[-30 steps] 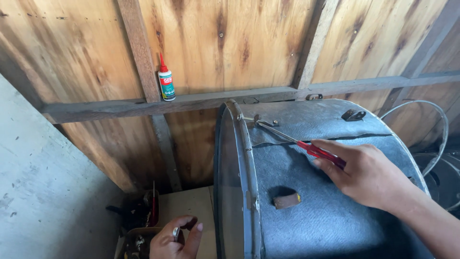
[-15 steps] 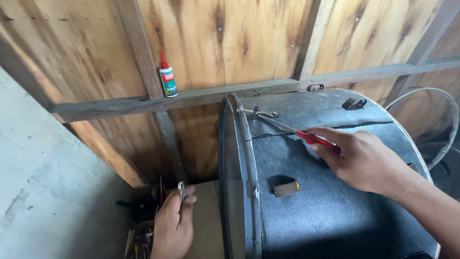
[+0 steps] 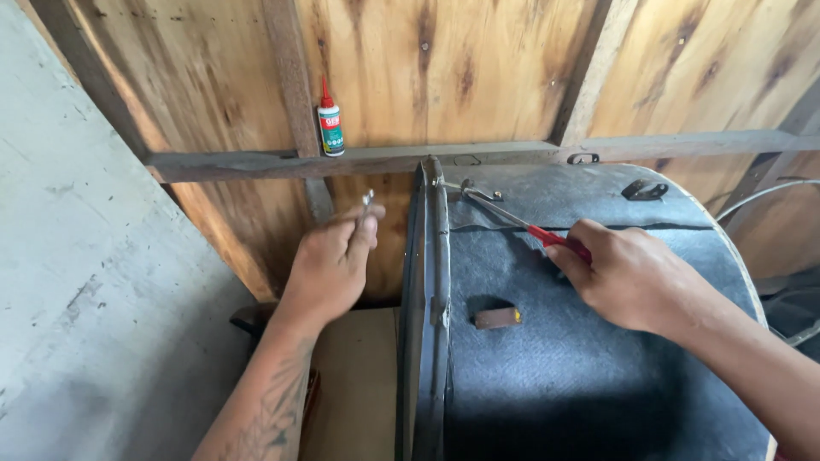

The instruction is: The person works on a large black drum, using pliers to remove a metal ring from the rim. They then use a red screwdriver to tighten a screw on the drum's hardware. Finally, they use yellow pliers to adjust a metal bracket on the drum's edge.

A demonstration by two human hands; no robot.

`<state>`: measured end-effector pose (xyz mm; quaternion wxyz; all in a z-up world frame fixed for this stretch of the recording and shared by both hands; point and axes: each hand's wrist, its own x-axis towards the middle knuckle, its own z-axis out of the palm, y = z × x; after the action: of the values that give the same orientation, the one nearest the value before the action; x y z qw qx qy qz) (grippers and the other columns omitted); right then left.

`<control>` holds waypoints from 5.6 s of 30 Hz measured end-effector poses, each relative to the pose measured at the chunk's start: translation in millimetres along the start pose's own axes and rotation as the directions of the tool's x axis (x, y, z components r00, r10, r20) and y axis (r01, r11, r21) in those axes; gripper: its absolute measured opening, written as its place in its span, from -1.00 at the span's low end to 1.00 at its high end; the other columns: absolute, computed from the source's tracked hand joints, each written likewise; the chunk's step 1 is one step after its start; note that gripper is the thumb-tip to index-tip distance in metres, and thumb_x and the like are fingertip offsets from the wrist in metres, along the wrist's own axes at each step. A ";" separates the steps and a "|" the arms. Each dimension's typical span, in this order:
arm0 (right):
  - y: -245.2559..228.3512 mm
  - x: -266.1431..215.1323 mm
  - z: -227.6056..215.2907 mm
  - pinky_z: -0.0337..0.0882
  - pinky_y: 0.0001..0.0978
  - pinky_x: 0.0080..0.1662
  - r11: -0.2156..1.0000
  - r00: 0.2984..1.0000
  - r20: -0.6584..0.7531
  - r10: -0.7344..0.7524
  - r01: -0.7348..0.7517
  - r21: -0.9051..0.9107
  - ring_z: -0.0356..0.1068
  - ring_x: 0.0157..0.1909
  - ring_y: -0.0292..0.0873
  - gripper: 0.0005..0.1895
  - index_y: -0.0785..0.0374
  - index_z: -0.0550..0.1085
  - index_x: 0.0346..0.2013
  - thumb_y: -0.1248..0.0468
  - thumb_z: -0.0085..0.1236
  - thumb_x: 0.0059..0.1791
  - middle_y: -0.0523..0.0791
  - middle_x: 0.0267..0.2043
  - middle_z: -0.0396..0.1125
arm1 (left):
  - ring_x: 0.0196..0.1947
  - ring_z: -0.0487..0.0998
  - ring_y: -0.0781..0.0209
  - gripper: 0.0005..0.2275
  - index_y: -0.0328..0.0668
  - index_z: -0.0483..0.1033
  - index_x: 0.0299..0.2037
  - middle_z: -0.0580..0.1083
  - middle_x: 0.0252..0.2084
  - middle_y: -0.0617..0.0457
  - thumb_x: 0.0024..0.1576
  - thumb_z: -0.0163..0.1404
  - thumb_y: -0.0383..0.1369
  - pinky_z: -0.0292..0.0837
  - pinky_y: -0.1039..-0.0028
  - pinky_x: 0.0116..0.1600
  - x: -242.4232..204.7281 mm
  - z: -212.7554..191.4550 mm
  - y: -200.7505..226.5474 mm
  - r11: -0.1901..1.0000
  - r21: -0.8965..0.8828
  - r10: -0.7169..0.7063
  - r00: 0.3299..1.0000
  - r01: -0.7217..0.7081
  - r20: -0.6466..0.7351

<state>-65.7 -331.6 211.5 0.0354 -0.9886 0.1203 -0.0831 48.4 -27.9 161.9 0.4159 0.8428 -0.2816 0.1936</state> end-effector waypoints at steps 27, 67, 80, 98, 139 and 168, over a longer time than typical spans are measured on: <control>-6.3 15.1 -3.9 0.32 -0.18 -0.17 0.994 0.988 0.122 0.097 -0.089 -0.065 0.46 -0.27 0.08 -0.48 0.09 0.45 -0.46 -0.21 -0.16 0.08 -0.04 -0.43 0.51 | -0.30 0.67 0.20 -0.83 -0.14 0.64 -0.31 0.65 -0.34 0.11 0.21 0.05 -0.27 0.48 0.44 -0.18 112.2 17.8 4.3 0.917 0.050 0.378 0.819 -0.397 -0.432; 0.0 16.6 -0.4 0.32 -0.10 -0.19 0.998 0.994 0.094 0.049 -0.046 -0.031 0.42 -0.31 0.14 -0.47 0.12 0.44 -0.48 -0.22 -0.13 0.08 -0.01 -0.45 0.48 | -0.61 0.47 0.24 -0.89 -0.22 0.49 -0.40 0.50 -0.54 0.07 0.16 0.07 -0.43 0.34 0.37 -0.46 84.7 21.1 28.1 0.807 0.040 0.591 0.804 -0.590 -0.069; -2.7 11.7 1.2 0.36 -0.05 -0.14 0.998 0.995 0.084 0.060 -0.057 -0.035 0.45 -0.21 0.19 -0.49 0.10 0.45 -0.43 -0.21 -0.15 0.08 0.01 -0.38 0.50 | -0.47 0.38 0.49 -0.86 -0.04 0.66 -0.29 0.52 -0.52 0.30 0.12 0.17 -0.20 0.28 0.53 -0.35 107.4 2.2 39.6 0.978 -0.070 0.209 0.955 -0.199 0.211; -6.1 7.5 -1.5 0.34 0.06 -0.18 0.986 0.998 -0.016 0.060 -0.062 -0.154 0.43 -0.23 0.25 -0.53 0.08 0.39 -0.38 -0.21 -0.16 0.09 0.01 -0.42 0.48 | -0.65 0.20 0.36 -0.84 0.03 0.65 -0.34 0.32 -0.68 0.22 0.14 0.15 -0.15 0.12 0.43 -0.47 103.7 3.2 39.7 0.985 -0.004 0.171 0.971 -0.173 0.169; -14.8 15.3 -5.6 0.31 -0.15 -0.18 0.991 0.983 0.140 0.122 -0.114 -0.069 0.44 -0.29 0.08 -0.53 0.10 0.43 -0.43 -0.16 -0.15 0.10 -0.04 -0.44 0.50 | -0.61 0.25 0.34 -0.85 0.03 0.62 -0.33 0.36 -0.66 0.21 0.15 0.11 -0.16 0.14 0.39 -0.43 101.9 -4.6 32.9 0.981 -0.049 0.195 0.961 -0.189 0.194; -24.9 7.3 -6.2 0.34 -0.19 -0.09 0.979 0.955 0.224 0.196 -0.205 0.014 0.50 -0.14 0.05 -0.45 0.11 0.52 -0.39 -0.21 -0.22 0.12 -0.02 -0.32 0.55 | -0.44 0.62 0.35 -0.78 -0.06 0.55 -0.42 0.63 -0.50 0.25 0.24 0.01 -0.22 0.47 0.44 -0.19 138.8 1.0 28.2 0.978 -0.054 0.206 0.975 -0.202 0.088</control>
<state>-53.9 -309.5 221.0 0.0750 -0.9736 0.2137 0.0292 137.0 -86.3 255.8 0.3990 0.8081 -0.3898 0.1896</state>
